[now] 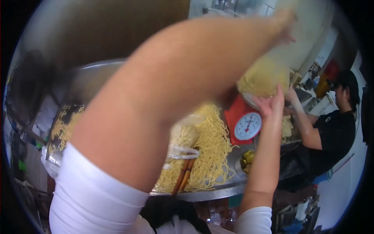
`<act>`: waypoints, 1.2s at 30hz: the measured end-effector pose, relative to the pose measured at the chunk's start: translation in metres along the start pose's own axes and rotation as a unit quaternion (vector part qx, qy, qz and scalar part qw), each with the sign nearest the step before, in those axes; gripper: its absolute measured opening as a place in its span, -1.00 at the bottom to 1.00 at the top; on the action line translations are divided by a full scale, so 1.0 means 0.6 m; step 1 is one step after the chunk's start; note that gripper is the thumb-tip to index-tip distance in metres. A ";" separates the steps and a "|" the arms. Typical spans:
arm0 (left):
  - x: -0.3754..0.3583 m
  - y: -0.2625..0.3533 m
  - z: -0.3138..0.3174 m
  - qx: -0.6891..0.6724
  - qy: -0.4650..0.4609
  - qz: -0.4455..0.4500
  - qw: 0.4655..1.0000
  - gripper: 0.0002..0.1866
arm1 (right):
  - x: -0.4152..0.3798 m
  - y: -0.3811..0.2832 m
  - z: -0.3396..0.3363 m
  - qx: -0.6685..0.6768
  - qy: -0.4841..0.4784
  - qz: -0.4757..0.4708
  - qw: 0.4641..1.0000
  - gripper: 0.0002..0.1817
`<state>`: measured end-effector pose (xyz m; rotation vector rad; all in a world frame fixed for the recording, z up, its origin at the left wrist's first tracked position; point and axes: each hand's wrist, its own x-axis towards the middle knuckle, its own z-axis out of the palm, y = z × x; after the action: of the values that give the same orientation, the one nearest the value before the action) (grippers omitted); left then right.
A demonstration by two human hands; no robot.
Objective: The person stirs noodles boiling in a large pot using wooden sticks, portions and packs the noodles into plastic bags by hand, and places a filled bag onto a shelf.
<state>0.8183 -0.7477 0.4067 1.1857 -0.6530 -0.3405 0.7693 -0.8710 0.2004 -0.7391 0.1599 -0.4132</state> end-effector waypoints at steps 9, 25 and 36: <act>0.060 -0.170 0.011 0.040 -0.181 -0.012 0.983 -0.59 | 0.109 -0.073 -0.070 -0.023 -0.001 0.052 0.998 -0.23; 0.044 -0.175 -0.014 0.165 -0.037 -0.029 0.985 -0.65 | 0.102 -0.098 -0.057 -0.260 0.025 -0.253 0.931 -0.48; 0.024 -0.285 -0.192 0.540 -0.049 0.100 0.834 -0.85 | 0.198 -0.071 -0.011 -0.930 -0.197 -0.119 0.288 -0.67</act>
<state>0.9171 -0.7308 0.2261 2.1584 -1.1099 0.2123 0.8620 -0.9535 0.2250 -3.3009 -0.0420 -0.0760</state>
